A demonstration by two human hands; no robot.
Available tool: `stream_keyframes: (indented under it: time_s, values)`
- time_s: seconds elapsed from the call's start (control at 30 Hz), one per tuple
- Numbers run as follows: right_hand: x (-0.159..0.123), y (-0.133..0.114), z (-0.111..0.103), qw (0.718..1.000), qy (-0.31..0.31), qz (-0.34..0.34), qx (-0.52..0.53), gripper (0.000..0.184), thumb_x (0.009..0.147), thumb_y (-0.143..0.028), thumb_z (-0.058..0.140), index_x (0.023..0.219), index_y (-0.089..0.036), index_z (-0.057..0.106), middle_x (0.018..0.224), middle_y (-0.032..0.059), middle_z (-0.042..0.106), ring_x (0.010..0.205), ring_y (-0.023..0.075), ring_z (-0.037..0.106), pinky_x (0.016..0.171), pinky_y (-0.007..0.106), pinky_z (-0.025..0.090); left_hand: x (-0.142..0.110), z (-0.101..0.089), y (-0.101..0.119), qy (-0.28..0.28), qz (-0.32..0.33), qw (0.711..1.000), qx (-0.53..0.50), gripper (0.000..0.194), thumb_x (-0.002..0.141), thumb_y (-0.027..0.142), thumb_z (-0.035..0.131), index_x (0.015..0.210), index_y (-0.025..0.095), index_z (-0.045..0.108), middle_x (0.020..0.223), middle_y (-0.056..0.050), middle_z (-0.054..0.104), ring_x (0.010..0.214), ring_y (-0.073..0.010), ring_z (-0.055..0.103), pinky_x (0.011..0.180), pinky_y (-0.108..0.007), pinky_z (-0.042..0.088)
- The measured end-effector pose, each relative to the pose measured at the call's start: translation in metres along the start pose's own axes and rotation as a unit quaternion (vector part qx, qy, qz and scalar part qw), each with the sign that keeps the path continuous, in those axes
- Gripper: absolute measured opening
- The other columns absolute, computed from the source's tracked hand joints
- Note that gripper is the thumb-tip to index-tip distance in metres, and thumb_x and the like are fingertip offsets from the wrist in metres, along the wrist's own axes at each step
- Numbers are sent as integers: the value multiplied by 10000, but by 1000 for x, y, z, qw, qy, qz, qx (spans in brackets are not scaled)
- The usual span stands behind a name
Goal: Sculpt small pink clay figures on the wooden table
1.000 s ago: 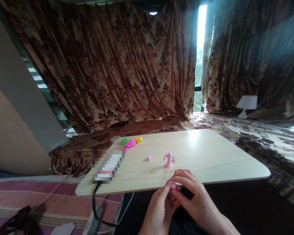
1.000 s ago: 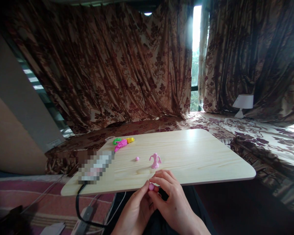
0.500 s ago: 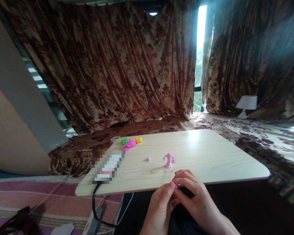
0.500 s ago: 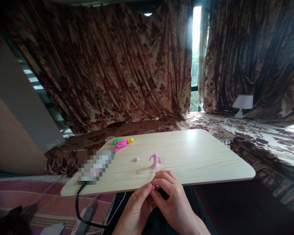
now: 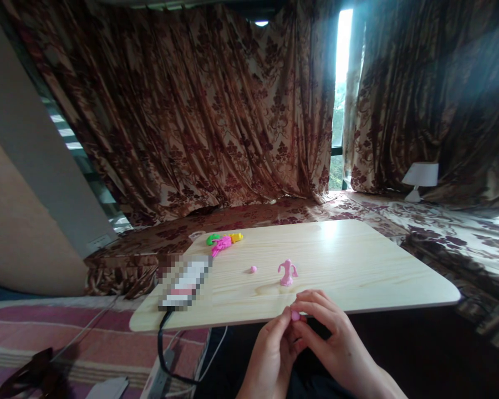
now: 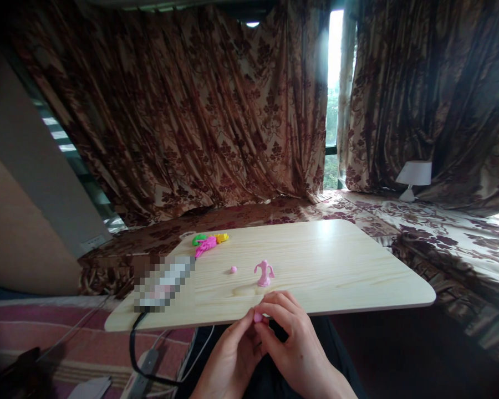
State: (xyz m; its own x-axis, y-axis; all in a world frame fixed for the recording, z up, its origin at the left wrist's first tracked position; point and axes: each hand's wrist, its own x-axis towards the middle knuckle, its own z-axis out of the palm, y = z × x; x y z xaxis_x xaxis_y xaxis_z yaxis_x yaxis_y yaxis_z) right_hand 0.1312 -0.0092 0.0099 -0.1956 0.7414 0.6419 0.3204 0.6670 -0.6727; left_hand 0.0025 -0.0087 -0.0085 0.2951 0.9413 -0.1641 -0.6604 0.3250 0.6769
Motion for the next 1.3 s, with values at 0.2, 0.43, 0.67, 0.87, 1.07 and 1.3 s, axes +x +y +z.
stream_keyframes:
  time_s: [0.2,0.43,0.67,0.87,1.07,1.3]
  values:
    - [-1,0,0,1000,-7,7,-5,151,817,-138,544,929,-215,610,964,47,581,954,187,504,840,326,440,0,-1,-1,-15,24,999,30,187,821,282,555,852,129,658,829,-50,606,753,-100,528,682,-204,411]
    - [0,0,0,1000,-8,14,-5,99,824,-146,541,859,-207,610,905,39,581,907,177,513,808,312,444,1,-2,-2,-20,1,1000,18,225,832,323,532,867,138,655,834,-55,608,740,-102,533,668,-209,416]
    - [-1,2,1,1000,-14,8,-4,153,807,-127,550,921,-214,604,950,42,579,939,180,506,826,311,438,3,-4,-2,0,-7,1000,-1,198,821,319,547,838,151,651,858,-47,607,769,-116,545,701,-239,430]
    - [-1,4,2,1000,-3,17,-2,141,805,-131,554,907,-212,606,935,39,580,925,177,512,818,309,442,2,-3,-3,-25,-3,1000,18,213,817,310,553,872,132,658,855,-63,619,768,-110,550,705,-222,431]
    - [-2,5,2,1000,-17,22,-8,165,805,-142,550,929,-229,615,971,37,585,952,181,519,831,307,446,4,-3,-3,-7,10,996,84,265,803,380,543,888,158,659,878,-71,635,793,-149,577,694,-254,448]
    - [21,55,-15,997,28,38,-69,398,786,-184,566,1171,-260,496,1114,43,569,1077,203,496,961,387,365,58,-51,56,132,351,719,585,217,795,283,515,934,194,656,1008,-69,632,946,-204,554,862,-325,409]
